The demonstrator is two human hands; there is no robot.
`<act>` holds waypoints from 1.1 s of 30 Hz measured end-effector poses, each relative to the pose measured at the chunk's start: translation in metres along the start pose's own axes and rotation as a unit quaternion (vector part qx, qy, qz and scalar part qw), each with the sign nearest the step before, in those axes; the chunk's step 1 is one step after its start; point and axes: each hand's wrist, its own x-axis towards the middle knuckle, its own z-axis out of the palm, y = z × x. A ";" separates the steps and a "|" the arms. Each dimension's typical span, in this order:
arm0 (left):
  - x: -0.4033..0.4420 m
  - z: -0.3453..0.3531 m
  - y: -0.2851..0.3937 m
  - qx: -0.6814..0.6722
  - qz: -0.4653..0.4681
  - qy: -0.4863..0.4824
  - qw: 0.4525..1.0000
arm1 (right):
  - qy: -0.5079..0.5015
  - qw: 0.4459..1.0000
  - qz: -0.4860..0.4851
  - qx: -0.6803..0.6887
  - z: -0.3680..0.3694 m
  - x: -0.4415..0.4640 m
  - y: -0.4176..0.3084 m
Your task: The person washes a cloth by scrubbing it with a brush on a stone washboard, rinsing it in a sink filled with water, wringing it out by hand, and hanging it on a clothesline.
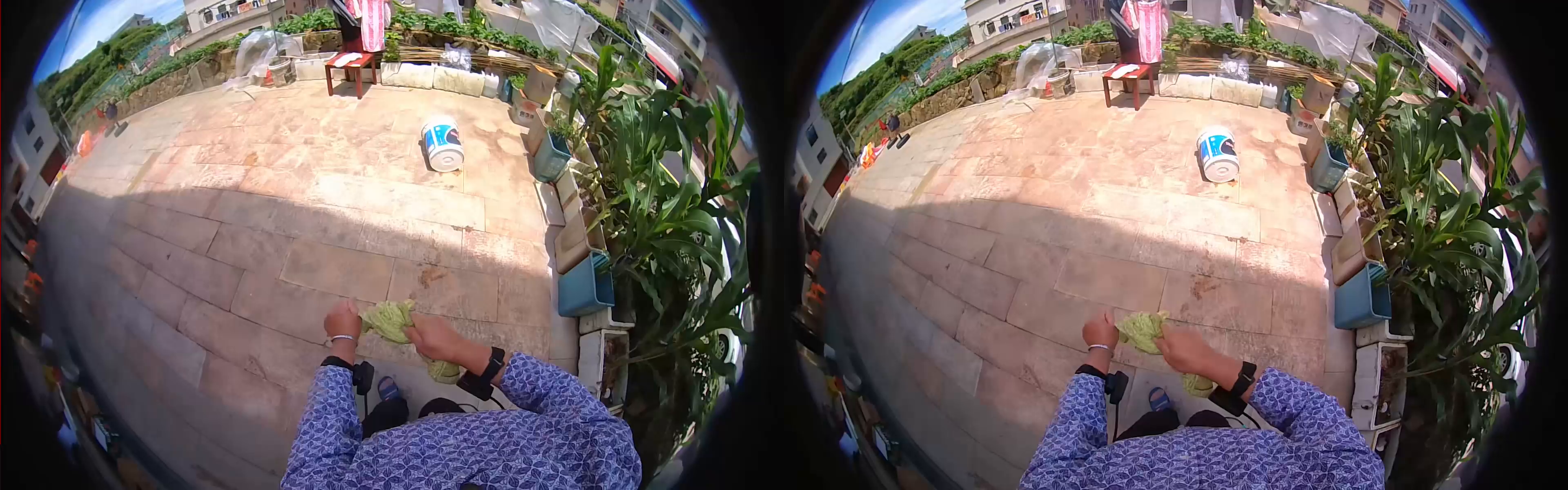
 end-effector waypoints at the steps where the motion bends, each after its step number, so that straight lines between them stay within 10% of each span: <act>1: 0.040 0.009 -0.034 -0.013 -0.023 0.003 1.000 | 0.013 0.992 0.068 0.101 -0.040 0.016 -0.014; 4: 0.123 -0.032 -0.019 -0.145 -0.005 -0.015 0.989 | 0.120 0.974 0.097 0.163 -0.104 0.080 0.000; 9: 0.254 -0.059 0.069 -0.474 -0.006 -0.334 0.815 | 0.213 0.974 -0.014 0.078 -0.099 0.217 0.052; 15: 0.360 -0.060 0.100 -0.628 -0.080 -0.323 0.703 | 0.133 0.981 -0.127 0.069 -0.074 0.363 0.073; 21: 0.467 -0.079 0.072 -0.640 -0.034 -0.219 0.736 | 0.005 0.874 0.156 0.459 -0.085 0.523 0.075; 23: 0.507 -0.076 0.050 -0.691 -0.035 -0.197 0.694 | 0.101 0.886 0.086 0.444 -0.069 0.575 0.115; 26: 0.612 -0.052 -0.001 -0.795 -0.020 -0.115 0.595 | 0.244 0.739 0.072 0.624 -0.124 0.667 0.117; 29: 0.694 -0.035 -0.056 -0.762 -0.152 -0.110 0.620 | 0.310 0.673 0.040 0.670 -0.182 0.745 0.137; 31: 0.751 -0.006 -0.107 -0.307 -0.172 -0.256 0.900 | 0.316 0.655 -0.005 0.686 -0.212 0.791 0.145; 32: 0.756 -0.010 -0.109 0.029 -0.049 -0.311 0.949 | 0.286 0.691 0.006 0.664 -0.226 0.789 0.138; 33: 0.773 -0.020 -0.093 0.035 -0.042 -0.307 0.950 | 0.293 0.686 0.001 0.666 -0.227 0.809 0.130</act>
